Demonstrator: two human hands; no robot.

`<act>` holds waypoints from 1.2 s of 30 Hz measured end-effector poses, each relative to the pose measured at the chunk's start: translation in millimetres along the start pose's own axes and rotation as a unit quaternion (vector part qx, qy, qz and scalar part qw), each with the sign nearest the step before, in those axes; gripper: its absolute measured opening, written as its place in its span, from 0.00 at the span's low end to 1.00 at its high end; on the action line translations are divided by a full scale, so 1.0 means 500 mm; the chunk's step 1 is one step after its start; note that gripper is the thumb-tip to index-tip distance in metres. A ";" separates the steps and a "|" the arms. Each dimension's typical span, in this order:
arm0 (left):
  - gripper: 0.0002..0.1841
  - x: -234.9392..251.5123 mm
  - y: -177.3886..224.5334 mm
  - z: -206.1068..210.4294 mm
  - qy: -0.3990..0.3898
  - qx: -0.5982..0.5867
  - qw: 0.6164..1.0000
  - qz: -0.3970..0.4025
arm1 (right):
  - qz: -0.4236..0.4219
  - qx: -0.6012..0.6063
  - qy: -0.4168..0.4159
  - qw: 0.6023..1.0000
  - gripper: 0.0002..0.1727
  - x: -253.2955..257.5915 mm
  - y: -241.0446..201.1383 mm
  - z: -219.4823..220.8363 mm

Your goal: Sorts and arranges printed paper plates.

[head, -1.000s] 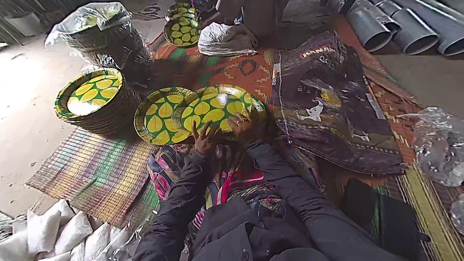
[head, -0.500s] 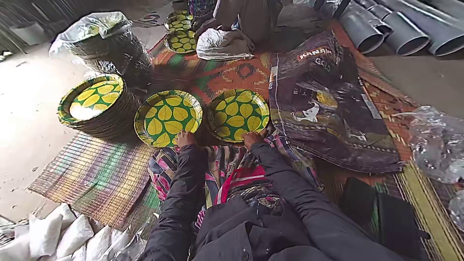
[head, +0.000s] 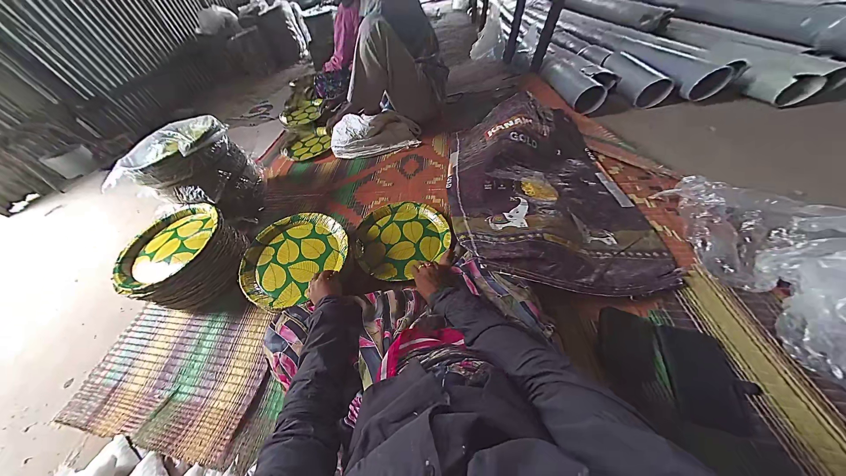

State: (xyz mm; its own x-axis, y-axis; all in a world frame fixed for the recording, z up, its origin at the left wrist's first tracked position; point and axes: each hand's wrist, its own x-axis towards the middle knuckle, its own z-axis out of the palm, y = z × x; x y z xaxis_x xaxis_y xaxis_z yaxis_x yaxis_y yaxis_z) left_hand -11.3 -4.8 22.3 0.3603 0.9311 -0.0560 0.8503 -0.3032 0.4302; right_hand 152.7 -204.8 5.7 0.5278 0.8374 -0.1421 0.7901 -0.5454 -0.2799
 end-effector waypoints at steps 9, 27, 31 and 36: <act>0.23 -0.031 -0.001 0.030 0.023 0.064 0.996 0.056 | -0.043 0.027 0.016 0.999 0.27 -0.053 0.026 -0.019; 0.31 -0.056 0.009 0.054 0.050 0.159 0.985 0.053 | 0.026 0.076 0.041 0.996 0.39 -0.057 0.066 -0.033; 0.32 -0.051 0.002 0.054 0.043 0.147 0.986 0.064 | 0.031 0.072 0.030 0.996 0.39 -0.053 0.065 -0.031; 0.31 -0.046 -0.003 0.057 0.037 0.124 0.989 0.070 | 0.032 0.053 0.040 0.997 0.37 -0.040 0.067 -0.015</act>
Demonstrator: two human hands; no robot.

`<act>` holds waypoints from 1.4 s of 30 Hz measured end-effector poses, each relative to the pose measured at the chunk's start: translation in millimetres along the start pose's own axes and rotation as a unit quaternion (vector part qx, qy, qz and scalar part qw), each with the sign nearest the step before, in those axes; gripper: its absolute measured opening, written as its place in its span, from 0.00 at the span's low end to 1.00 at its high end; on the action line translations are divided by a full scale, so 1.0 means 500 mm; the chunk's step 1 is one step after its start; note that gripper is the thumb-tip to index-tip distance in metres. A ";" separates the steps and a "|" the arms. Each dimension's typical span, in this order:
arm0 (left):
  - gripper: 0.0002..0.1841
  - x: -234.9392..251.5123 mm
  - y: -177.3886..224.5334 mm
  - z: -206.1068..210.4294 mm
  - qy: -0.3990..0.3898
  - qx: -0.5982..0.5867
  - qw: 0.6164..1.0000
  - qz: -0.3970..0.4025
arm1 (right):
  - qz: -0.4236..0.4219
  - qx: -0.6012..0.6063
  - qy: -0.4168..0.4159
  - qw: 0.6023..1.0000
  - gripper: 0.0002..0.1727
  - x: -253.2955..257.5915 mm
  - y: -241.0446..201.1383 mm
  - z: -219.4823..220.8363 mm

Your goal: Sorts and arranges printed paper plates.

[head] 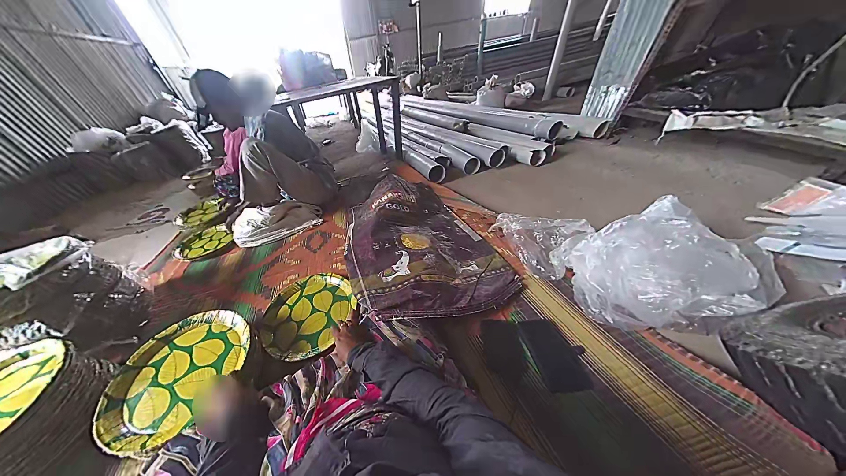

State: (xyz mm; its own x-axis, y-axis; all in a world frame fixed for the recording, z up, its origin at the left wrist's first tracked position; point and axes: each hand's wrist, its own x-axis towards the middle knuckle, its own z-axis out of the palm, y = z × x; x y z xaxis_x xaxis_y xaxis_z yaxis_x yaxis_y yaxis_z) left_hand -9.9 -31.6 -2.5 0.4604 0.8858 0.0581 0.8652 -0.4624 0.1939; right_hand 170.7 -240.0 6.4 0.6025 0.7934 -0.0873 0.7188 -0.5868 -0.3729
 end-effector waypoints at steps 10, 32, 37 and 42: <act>0.32 0.001 0.010 -0.017 -0.024 -0.041 0.999 -0.021 | 0.028 -0.063 -0.030 0.997 0.33 0.014 -0.019 0.006; 0.11 -0.010 -0.018 -0.062 0.264 -0.188 0.944 0.062 | -0.004 0.015 0.159 0.987 0.38 0.017 -0.048 0.043; 0.09 -0.034 0.018 -0.014 0.467 -0.166 0.805 0.325 | -0.290 -0.026 0.266 0.919 0.43 0.030 -0.168 -0.092; 0.05 -0.048 0.021 -0.006 0.470 -0.188 0.800 0.321 | -0.382 -0.024 0.237 0.893 0.14 0.070 -0.186 -0.065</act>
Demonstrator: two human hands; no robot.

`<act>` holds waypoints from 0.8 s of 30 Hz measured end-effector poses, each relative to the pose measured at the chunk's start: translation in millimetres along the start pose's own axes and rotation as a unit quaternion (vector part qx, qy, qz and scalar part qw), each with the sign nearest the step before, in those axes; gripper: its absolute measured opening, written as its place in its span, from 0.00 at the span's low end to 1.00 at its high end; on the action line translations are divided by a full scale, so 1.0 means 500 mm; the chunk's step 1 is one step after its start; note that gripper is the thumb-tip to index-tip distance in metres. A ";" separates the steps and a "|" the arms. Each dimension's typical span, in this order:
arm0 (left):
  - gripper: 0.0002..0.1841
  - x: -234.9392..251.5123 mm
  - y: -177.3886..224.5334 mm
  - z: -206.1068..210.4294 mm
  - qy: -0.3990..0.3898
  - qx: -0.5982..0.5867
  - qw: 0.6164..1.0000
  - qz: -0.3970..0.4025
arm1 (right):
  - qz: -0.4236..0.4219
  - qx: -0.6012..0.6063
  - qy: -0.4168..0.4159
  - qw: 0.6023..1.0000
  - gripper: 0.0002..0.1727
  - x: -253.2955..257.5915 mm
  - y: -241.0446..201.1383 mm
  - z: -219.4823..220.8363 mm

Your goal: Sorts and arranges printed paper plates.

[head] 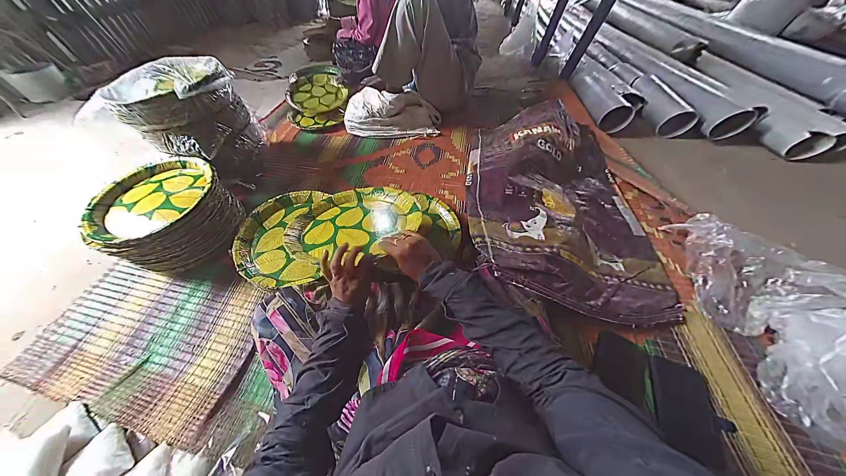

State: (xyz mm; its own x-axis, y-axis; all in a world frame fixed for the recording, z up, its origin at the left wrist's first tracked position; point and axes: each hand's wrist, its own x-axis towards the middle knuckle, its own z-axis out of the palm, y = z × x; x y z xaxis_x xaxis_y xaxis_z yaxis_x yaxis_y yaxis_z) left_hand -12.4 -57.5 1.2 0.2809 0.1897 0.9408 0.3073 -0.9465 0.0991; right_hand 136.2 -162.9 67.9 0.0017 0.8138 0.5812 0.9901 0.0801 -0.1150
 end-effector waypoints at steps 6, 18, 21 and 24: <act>0.45 0.035 -0.081 -0.025 -0.190 0.082 0.906 -0.369 | 0.184 -0.087 0.034 0.979 0.18 -0.025 0.065 0.040; 0.16 0.037 -0.096 0.029 -0.501 0.159 0.752 -0.398 | 0.353 0.034 -0.308 0.883 0.28 -0.127 0.122 0.133; 0.17 0.044 -0.103 0.016 -0.472 0.094 0.765 -0.428 | 0.373 0.041 -0.227 0.899 0.27 -0.125 0.089 0.090; 0.17 0.052 -0.102 0.009 -0.461 0.089 0.764 -0.443 | 0.399 0.035 -0.247 0.883 0.25 -0.128 0.065 0.076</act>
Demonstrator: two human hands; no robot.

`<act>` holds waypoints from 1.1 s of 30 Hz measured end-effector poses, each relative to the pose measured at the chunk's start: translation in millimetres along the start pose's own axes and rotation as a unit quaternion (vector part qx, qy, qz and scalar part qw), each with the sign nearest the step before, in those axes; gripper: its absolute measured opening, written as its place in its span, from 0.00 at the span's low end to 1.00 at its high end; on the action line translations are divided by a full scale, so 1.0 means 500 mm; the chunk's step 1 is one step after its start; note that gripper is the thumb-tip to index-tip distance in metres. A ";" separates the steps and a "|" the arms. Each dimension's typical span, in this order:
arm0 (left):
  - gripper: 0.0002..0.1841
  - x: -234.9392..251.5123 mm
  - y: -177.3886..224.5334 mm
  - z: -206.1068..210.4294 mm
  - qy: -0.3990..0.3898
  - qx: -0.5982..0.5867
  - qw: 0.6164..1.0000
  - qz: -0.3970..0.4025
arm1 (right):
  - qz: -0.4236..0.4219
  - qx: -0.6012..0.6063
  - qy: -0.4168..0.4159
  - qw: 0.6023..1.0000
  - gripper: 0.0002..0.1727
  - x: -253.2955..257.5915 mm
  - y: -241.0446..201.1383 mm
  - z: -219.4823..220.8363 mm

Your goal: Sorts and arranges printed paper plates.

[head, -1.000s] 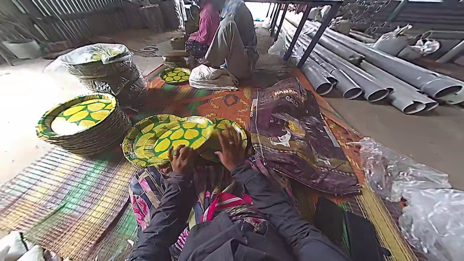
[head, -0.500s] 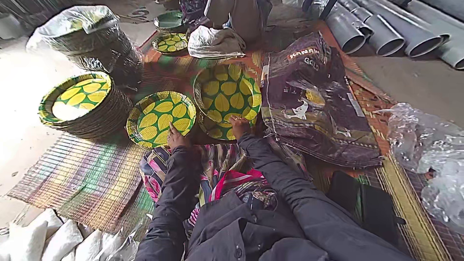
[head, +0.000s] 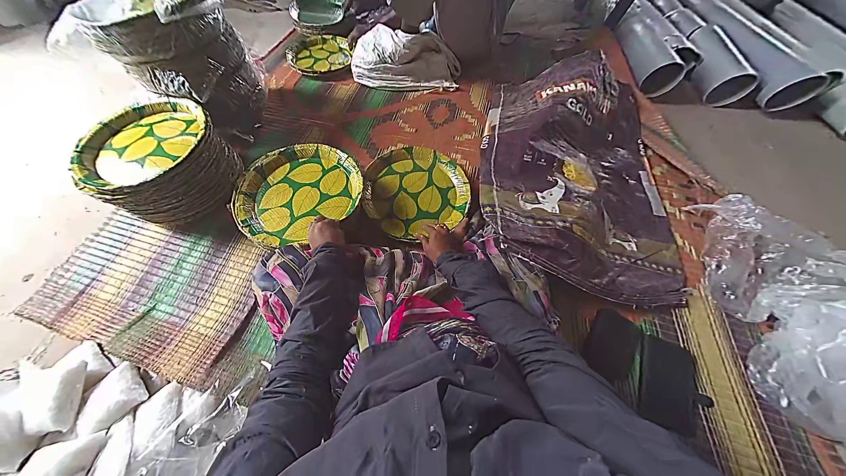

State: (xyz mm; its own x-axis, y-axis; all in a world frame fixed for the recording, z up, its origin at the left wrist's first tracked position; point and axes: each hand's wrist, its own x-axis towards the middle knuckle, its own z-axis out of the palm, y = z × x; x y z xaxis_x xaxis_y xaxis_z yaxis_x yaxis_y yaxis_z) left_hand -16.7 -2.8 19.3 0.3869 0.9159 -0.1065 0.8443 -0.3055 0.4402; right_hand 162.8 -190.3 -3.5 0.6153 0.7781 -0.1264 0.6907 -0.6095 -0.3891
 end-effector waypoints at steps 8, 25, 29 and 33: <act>0.10 -0.061 0.006 0.045 0.373 -0.054 0.796 0.474 | -0.323 -0.050 0.352 0.877 0.39 -0.003 -0.070 -0.046; 0.16 0.003 0.010 0.011 -0.008 0.125 0.989 -0.078 | -0.049 -0.101 -0.077 0.991 0.34 0.060 0.037 0.040; 0.16 0.011 0.003 0.017 0.031 0.075 0.994 -0.066 | -0.029 -0.098 -0.028 0.994 0.31 0.027 0.027 0.021; 0.22 0.020 0.005 0.031 -0.004 0.098 0.995 0.014 | -0.024 -0.110 -0.012 0.994 0.28 0.029 0.030 0.039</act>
State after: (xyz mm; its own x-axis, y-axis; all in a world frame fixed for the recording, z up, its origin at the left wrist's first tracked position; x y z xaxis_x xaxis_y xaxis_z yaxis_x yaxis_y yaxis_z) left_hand -4.6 1.6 5.3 0.4140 0.9042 -0.1049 0.8888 -0.3767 0.2610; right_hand 174.9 -185.2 -28.8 0.5722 0.8089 -0.1349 0.7870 -0.5879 -0.1871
